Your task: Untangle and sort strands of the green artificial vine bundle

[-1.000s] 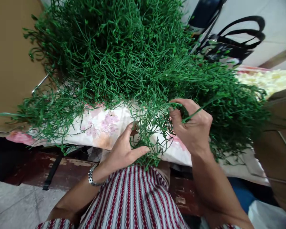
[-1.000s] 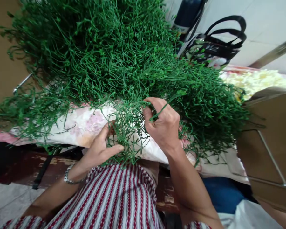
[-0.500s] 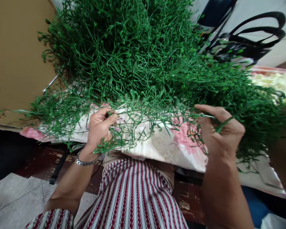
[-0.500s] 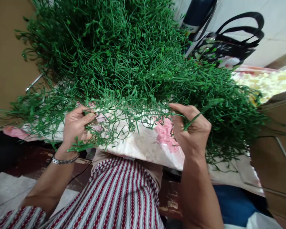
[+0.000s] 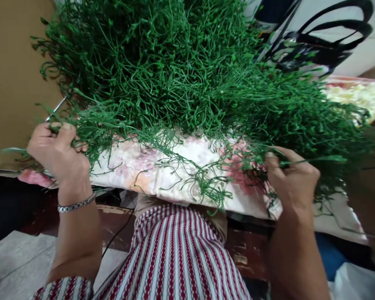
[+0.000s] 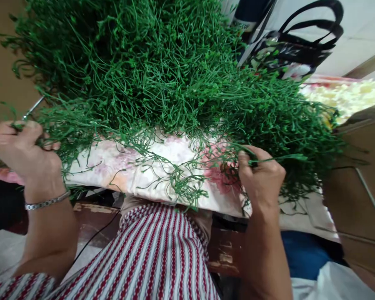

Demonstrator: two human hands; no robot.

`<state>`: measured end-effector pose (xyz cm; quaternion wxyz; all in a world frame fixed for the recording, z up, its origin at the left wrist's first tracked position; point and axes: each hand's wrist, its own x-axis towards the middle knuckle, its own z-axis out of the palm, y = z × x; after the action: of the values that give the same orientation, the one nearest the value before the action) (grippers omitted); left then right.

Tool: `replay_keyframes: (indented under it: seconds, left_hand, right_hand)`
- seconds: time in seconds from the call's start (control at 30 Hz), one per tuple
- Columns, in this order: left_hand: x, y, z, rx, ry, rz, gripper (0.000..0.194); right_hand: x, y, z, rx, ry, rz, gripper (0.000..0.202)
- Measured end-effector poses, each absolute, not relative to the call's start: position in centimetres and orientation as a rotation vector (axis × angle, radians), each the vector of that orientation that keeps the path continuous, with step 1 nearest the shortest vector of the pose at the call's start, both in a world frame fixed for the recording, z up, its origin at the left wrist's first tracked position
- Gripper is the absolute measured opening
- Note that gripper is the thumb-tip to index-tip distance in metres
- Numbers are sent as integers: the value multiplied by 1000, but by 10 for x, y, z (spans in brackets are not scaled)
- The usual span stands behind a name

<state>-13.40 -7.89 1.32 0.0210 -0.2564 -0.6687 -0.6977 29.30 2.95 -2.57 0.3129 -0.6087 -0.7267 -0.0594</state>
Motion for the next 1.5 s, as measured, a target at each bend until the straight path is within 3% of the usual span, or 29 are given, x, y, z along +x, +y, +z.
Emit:
replay_keyframes:
  seconds: [0.13, 0.27, 0.33, 0.47, 0.6, 0.8, 0.93, 1.17, 1.5]
  left_hand:
    - [-147, -84, 7, -828, -2019, -1898, 6]
    - [-147, -86, -10, -1268, -2302, -1561, 53]
    - [-132, -90, -14, -1366, -2297, -1324, 60]
    - [-80, -95, -14, -1445, -2095, -893, 58]
    - [-25, -81, -11, -1839, -1797, -648, 37]
    - [9, -34, -17, -2568, -1562, -93, 41]
    - [6, -15, -26, -2676, -1508, 34, 26]
    - [-1, -23, -26, -2669, -1442, 27, 18]
    - [-59, -56, -30, -2440, -1684, 13, 25]
  right_hand:
    - [278, 22, -18, -1575, -2064, -94, 31]
    - [282, 19, -7, -1650, -2262, -22, 56]
    - [287, 17, -1, -1592, -2319, 73, 61]
    - [282, 8, 9, -1334, -2359, 262, 38]
    - [268, 0, 13, -1239, -2416, 303, 33]
    - [245, 4, 25, -1403, -2428, -340, 31]
    - [218, 26, 24, -1308, -2560, -487, 22]
    - [193, 67, -13, -865, -3013, -93, 16]
    - [267, 47, 33, -1118, -2334, -357, 13]
